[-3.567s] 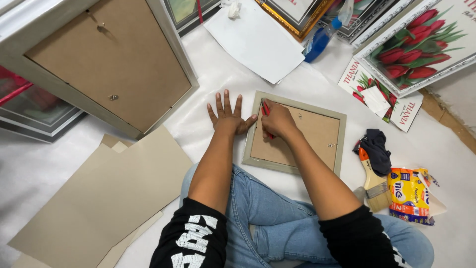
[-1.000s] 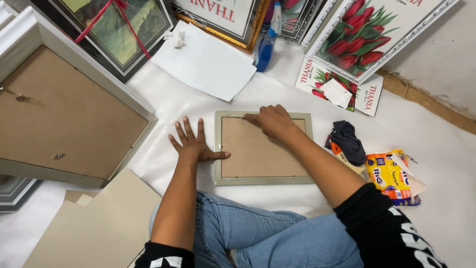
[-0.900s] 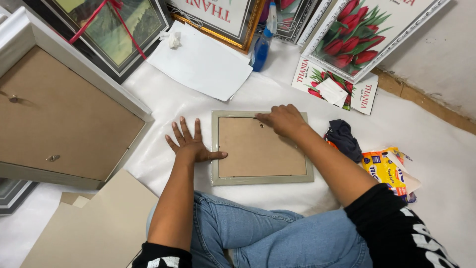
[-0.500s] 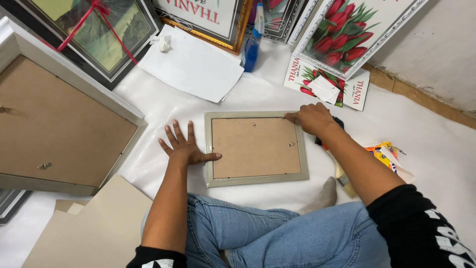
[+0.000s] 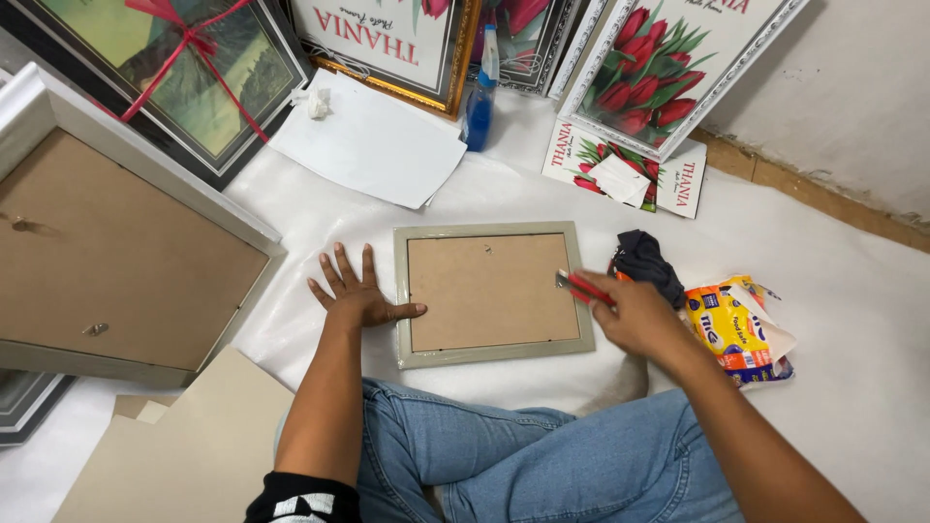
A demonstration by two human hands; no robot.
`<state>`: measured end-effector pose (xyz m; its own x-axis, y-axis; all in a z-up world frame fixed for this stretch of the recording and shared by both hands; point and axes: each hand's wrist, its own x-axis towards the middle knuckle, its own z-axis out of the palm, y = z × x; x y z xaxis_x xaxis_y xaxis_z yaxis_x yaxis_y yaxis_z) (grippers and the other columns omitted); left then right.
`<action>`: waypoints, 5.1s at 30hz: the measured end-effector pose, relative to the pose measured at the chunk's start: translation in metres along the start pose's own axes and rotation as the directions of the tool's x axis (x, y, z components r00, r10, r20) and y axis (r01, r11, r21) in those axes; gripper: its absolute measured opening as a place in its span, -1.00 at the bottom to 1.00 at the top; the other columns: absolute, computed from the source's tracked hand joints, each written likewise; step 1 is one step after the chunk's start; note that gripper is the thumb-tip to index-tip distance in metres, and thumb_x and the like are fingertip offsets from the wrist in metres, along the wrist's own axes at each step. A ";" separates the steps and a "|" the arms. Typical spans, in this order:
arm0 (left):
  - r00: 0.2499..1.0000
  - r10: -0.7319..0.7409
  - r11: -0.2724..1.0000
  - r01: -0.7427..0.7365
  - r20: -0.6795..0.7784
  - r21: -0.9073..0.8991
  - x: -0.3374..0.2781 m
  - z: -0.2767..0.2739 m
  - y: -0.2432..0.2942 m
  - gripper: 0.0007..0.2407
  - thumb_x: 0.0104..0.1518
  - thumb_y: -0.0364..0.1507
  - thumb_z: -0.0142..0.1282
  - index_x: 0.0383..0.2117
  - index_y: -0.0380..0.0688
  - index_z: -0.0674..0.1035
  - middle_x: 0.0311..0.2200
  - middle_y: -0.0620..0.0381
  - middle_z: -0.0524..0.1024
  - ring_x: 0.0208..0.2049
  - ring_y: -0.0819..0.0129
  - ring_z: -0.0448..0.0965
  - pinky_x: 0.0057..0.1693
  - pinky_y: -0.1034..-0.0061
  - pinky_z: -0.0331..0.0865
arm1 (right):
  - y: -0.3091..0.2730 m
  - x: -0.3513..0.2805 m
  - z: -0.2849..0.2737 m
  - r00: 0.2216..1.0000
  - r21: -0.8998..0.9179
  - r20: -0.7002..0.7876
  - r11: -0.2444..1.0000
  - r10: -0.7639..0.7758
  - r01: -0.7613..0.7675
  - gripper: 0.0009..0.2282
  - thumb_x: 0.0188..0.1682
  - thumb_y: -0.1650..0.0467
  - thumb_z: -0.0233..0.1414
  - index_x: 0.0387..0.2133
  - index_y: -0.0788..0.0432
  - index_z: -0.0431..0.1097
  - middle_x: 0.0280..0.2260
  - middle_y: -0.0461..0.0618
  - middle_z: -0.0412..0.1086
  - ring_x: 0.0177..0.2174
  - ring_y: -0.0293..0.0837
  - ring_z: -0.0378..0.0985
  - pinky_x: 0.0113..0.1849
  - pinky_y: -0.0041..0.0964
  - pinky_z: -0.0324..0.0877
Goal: Cleaning the glass of a picture frame using a brush and a cloth
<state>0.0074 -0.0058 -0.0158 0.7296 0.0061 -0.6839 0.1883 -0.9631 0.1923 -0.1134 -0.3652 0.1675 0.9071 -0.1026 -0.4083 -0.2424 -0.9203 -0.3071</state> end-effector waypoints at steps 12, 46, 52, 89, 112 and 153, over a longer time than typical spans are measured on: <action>0.962 0.111 0.992 -0.091 -0.248 0.092 -0.040 0.008 0.013 0.17 -0.18 0.32 0.21 0.50 0.04 -0.19 0.49 -0.26 -0.29 0.49 -0.24 -0.35 0.43 -0.25 -0.38 | 0.092 0.022 0.060 0.964 0.287 -0.202 0.951 0.175 -0.112 -0.54 -0.23 0.15 0.20 0.00 -0.09 0.52 -0.32 0.09 0.60 -0.23 0.05 0.67 -0.13 -0.11 0.50; 0.803 0.330 0.923 -0.386 -0.496 -0.010 -0.131 0.011 0.018 -0.42 0.20 -0.41 0.15 0.34 -0.32 0.22 0.12 -0.43 0.43 0.11 -0.28 0.53 0.14 -0.03 0.47 | -0.058 -0.153 0.003 0.687 0.329 -0.695 0.756 -0.212 0.566 -0.71 0.05 0.25 0.16 -0.04 0.12 0.50 -0.50 0.22 0.48 -0.48 0.14 0.57 -0.41 -0.13 0.41; 0.861 0.192 0.910 -0.336 -0.471 -0.242 -0.132 -0.009 0.018 -0.41 0.23 -0.41 0.12 0.36 -0.39 0.18 0.18 -0.46 0.37 0.19 -0.27 0.45 0.22 -0.04 0.39 | -0.004 -0.089 0.012 0.784 0.534 -0.621 0.740 0.014 0.410 -0.77 0.05 0.33 0.13 -0.08 0.17 0.46 -0.59 0.03 0.46 -0.68 -0.13 0.51 -0.54 -0.31 0.41; 0.978 -0.039 0.968 -0.014 -0.206 -0.250 -0.006 -0.004 0.060 -0.58 0.14 -0.36 0.12 0.05 -0.46 0.46 -0.12 -0.35 0.54 -0.04 -0.33 0.60 0.00 -0.08 0.51 | 0.066 0.152 0.095 0.965 0.020 0.149 0.975 0.218 -0.223 -0.56 -0.23 0.42 0.02 -0.04 0.33 0.51 -0.31 0.29 0.54 -0.20 0.23 0.65 -0.23 0.10 0.53; 0.946 0.003 0.917 -0.132 -0.324 -0.376 0.005 0.005 0.050 -0.54 -0.10 -0.67 0.08 0.04 -0.61 0.46 -0.19 -0.53 0.55 -0.10 -0.44 0.61 -0.03 -0.14 0.53 | 0.028 0.135 0.094 0.943 -0.051 0.085 0.946 0.323 -0.320 -0.57 -0.11 0.48 0.00 0.05 0.47 0.43 -0.10 0.43 0.39 -0.05 0.41 0.54 -0.08 0.23 0.46; 0.983 0.076 0.964 -0.116 -0.169 -0.240 0.034 0.033 0.035 -0.49 -0.14 -0.52 0.33 -0.03 -0.63 0.46 -0.22 -0.52 0.56 -0.11 -0.43 0.61 0.01 -0.15 0.51 | 0.066 0.139 0.115 0.974 0.034 -0.054 0.976 0.218 -0.217 -0.68 -0.12 0.39 0.05 -0.11 0.25 0.55 -0.29 0.24 0.52 -0.20 0.23 0.65 -0.23 0.11 0.54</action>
<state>0.0172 -0.0483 -0.0556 0.8424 -0.0220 -0.5384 0.2545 -0.8644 0.4336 -0.0428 -0.3972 -0.0084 0.8494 -0.3214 -0.4187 -0.4449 -0.8627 -0.2404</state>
